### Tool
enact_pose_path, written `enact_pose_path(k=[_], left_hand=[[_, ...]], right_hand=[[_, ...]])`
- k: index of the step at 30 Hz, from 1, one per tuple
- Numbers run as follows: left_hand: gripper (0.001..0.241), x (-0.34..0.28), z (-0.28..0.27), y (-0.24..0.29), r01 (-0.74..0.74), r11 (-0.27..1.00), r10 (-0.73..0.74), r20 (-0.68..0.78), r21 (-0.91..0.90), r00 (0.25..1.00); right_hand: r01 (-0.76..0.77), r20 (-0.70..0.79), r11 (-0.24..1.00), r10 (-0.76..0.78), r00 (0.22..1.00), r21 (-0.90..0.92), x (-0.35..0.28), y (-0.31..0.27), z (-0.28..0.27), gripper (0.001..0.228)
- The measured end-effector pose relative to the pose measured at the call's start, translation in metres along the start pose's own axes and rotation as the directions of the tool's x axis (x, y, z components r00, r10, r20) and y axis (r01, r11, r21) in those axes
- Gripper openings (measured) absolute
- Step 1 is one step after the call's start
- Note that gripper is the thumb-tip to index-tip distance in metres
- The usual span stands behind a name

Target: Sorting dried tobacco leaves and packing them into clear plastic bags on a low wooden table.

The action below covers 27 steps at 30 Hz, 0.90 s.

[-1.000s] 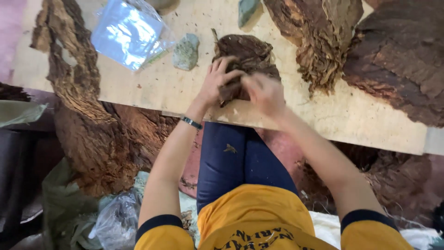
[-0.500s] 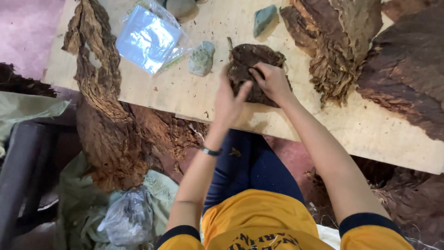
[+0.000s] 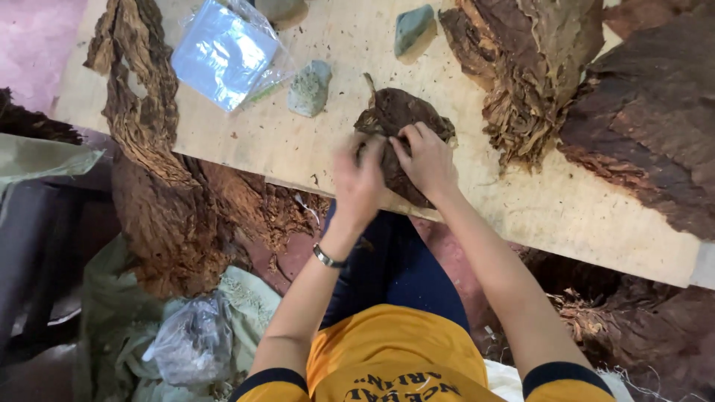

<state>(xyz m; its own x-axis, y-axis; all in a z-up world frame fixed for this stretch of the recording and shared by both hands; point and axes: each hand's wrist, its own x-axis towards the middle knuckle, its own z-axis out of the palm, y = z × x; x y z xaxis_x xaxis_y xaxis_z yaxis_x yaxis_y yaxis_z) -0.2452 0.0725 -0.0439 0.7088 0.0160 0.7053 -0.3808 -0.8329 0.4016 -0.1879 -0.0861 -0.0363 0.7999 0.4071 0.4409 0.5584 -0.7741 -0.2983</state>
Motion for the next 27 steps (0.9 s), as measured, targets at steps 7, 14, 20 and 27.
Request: enact_pose_path(k=[7, 14, 20, 27], left_hand=[[0.073, -0.032, 0.029, 0.014, 0.075, 0.973, -0.166, 0.429, 0.22, 0.888], [0.077, -0.029, 0.026, 0.025, 0.153, 0.948, -0.263, 0.414, 0.28, 0.871], [0.074, -0.035, 0.032, 0.02, 0.175, 0.955, -0.261, 0.402, 0.239, 0.877], [0.075, -0.037, 0.034, 0.02, 0.171, 0.964, -0.242, 0.405, 0.205, 0.881]], right_hand=[[-0.311, 0.36, 0.903, 0.196, 0.912, 0.296, 0.02, 0.028, -0.023, 0.033], [-0.407, 0.439, 0.839, 0.233, 0.868, 0.36, 0.092, 0.078, -0.007, 0.052], [-0.596, 0.711, 0.709, 0.191, 0.677, 0.377, 0.115, 0.06, 0.013, 0.047], [-0.583, 0.46, 0.592, 0.365, 0.81, 0.556, 0.117, 0.091, 0.042, 0.049]])
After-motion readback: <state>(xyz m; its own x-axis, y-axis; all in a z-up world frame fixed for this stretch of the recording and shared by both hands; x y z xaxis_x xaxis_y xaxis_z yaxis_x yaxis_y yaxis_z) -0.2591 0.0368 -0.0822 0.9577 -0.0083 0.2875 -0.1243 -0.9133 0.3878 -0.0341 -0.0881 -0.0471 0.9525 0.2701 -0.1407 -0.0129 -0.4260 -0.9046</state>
